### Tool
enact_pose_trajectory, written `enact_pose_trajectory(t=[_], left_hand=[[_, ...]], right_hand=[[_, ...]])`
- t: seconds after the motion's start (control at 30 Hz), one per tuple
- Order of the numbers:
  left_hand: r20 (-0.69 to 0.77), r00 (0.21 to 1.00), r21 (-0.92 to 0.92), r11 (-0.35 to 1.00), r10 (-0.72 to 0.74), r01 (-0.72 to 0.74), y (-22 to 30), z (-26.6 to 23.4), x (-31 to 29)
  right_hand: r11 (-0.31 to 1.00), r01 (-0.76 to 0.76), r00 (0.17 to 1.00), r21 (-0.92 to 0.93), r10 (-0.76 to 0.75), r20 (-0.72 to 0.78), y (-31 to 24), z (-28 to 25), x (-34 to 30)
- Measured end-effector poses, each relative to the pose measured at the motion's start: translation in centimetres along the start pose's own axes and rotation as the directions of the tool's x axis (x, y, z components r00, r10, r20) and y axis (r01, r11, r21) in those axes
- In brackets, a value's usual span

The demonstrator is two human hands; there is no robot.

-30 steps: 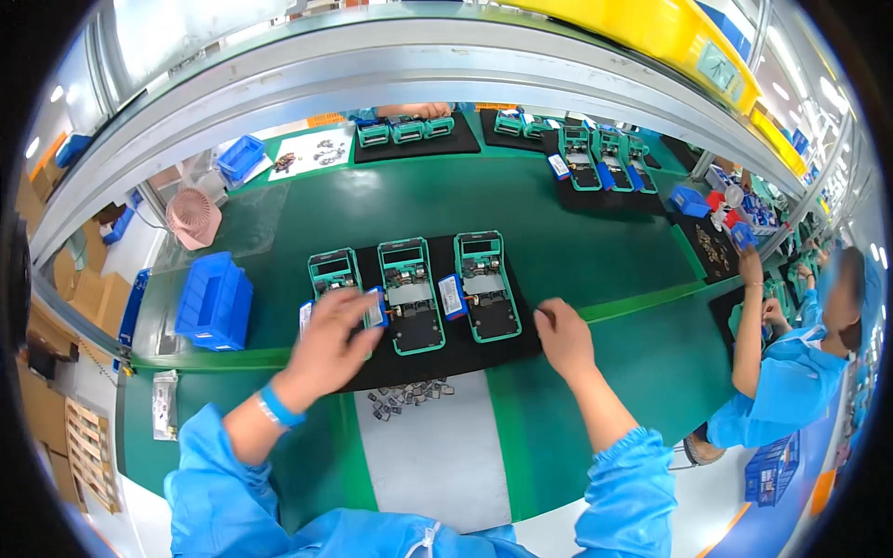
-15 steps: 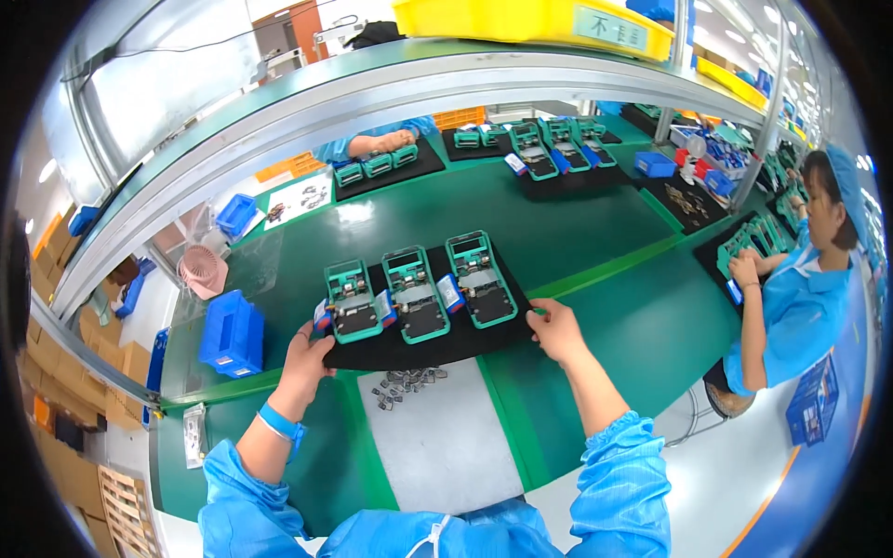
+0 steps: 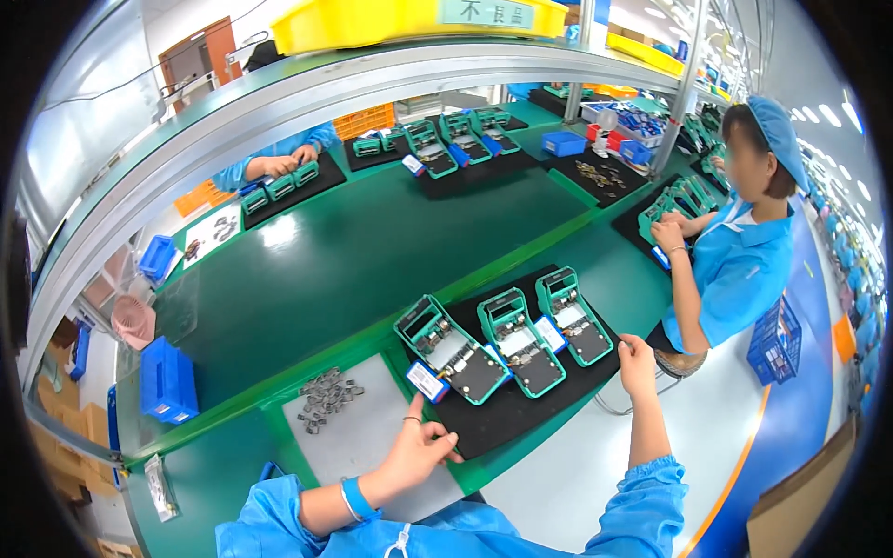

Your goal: The person assembles electronic components into plastic housings by hand, taking circuit boards from a blue bin and fitting them into the housings.

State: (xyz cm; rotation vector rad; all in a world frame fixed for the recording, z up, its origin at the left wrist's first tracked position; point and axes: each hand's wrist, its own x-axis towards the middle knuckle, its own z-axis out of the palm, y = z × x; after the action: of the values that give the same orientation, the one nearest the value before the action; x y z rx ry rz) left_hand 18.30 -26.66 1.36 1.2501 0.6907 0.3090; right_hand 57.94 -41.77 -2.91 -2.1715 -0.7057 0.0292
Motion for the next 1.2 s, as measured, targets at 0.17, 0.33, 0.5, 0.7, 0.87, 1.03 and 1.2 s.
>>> enact_pose_trajectory(t=[0.17,0.33,0.5,0.7,0.87,1.03,1.2], left_hand=[[0.081,0.997,-0.001,1.0,-0.018,0.018,0.7,4.8,3.6],[0.115,0.993,-0.05,0.998,0.033,-0.028,0.5,7.5,7.2],[0.233,0.966,-0.087,0.987,-0.111,0.135,1.6,5.9,7.2],[0.17,0.98,-0.064,0.991,-0.102,0.114,0.2,1.5,4.9],[0.144,0.989,-0.102,0.994,-0.024,0.039,-0.8,-1.3,1.8],[0.173,0.985,-0.117,0.993,0.023,-0.003,-1.0,-2.3,0.5],[0.146,0.989,-0.106,0.994,0.038,-0.022,-0.9,-4.5,-1.5]], right_hand=[[0.894,0.219,0.862,-0.392,-0.365,-0.351,-0.3,-1.5,0.1],[0.793,0.607,0.794,0.044,-0.608,0.014,-12.8,2.4,-4.2],[0.625,0.732,0.681,-0.27,-0.677,0.281,-13.8,4.5,-4.6],[0.545,0.757,0.647,-0.361,-0.702,0.297,-13.7,6.0,-6.3],[0.596,0.735,0.677,-0.324,-0.677,0.29,-14.6,6.0,-8.5],[0.665,0.656,0.754,-0.357,-0.603,0.261,-14.0,5.6,-8.5],[0.725,0.61,0.792,-0.32,-0.563,0.235,-15.4,6.0,-9.2]])
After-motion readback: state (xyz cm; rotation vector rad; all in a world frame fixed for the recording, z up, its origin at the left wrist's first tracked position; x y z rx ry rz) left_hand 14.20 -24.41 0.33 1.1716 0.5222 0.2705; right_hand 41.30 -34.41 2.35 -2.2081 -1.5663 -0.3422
